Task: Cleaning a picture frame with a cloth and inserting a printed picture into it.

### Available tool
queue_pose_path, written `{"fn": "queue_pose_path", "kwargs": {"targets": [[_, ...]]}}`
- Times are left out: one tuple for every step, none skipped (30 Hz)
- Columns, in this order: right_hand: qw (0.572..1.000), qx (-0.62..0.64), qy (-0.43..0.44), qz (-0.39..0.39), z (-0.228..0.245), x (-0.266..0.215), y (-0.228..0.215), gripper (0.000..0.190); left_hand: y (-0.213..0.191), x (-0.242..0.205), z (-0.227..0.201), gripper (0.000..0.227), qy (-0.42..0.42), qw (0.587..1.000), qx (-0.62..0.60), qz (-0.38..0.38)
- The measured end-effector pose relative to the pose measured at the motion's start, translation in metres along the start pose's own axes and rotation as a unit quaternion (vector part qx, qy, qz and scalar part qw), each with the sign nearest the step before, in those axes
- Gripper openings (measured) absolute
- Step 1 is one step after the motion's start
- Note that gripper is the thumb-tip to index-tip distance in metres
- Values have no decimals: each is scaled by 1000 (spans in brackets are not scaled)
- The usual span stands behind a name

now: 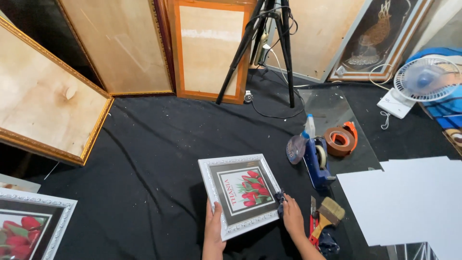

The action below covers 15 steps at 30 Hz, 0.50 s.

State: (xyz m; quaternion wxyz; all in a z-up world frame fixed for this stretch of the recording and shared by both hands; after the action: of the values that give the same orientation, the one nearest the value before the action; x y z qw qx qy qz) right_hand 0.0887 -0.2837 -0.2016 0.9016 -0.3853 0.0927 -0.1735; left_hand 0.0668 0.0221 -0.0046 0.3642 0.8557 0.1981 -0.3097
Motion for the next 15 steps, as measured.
{"fn": "queue_pose_path", "kwargs": {"targets": [[1000,1,4,1,-3,-8,3,54,-4,-2,2,63,-1,1000,3,-1],[1000,0,8,-13,-5,-12,5,52,-5,-1,4,63,-2,1000,16,8],[1000,0,13,-26,-6,-15,7,50,-6,-1,5,64,-3,999,29,18],[1000,0,16,-26,2,-25,12,50,-7,-5,4,64,-4,999,31,18],[998,2,-36,-47,14,-33,16,46,-7,-8,4,64,-9,999,40,16],[994,4,-89,-69,25,-40,20,43,-6,-11,4,65,-13,999,49,16],[994,5,-87,-70,44,-51,26,43,-5,-14,2,65,-14,998,51,17],[992,25,-114,-54,64,-63,32,43,-3,-16,0,66,-21,997,78,15],[988,46,-140,-39,84,-74,38,44,-2,-19,-2,68,-29,994,104,12],[988,46,-139,-38,109,-89,36,44,-8,-11,5,68,-29,994,104,11],[977,73,-200,-14,137,-105,35,43,-13,-2,11,66,-9,996,86,23],[960,99,-261,9,167,-119,34,43,-18,7,15,65,13,997,67,34],[960,100,-262,9,193,-128,18,43,-24,18,20,65,14,997,67,34],[961,115,-230,97,217,-139,6,45,-32,28,25,65,39,996,77,32],[954,129,-197,184,242,-151,-5,49,-40,38,29,67,64,994,88,30]]}}
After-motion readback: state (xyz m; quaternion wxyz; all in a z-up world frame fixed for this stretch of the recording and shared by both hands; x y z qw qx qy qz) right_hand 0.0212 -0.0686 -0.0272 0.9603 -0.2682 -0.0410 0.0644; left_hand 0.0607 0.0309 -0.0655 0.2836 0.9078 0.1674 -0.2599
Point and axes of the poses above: each hand's wrist, its own x-axis towards the middle knuckle, its own y-axis out of the palm, z = x × y, the point moved 3 cm from there along x, towards the middle knuckle, and after that the axes turned 6 degrees about -z, right-handed, at the moved point
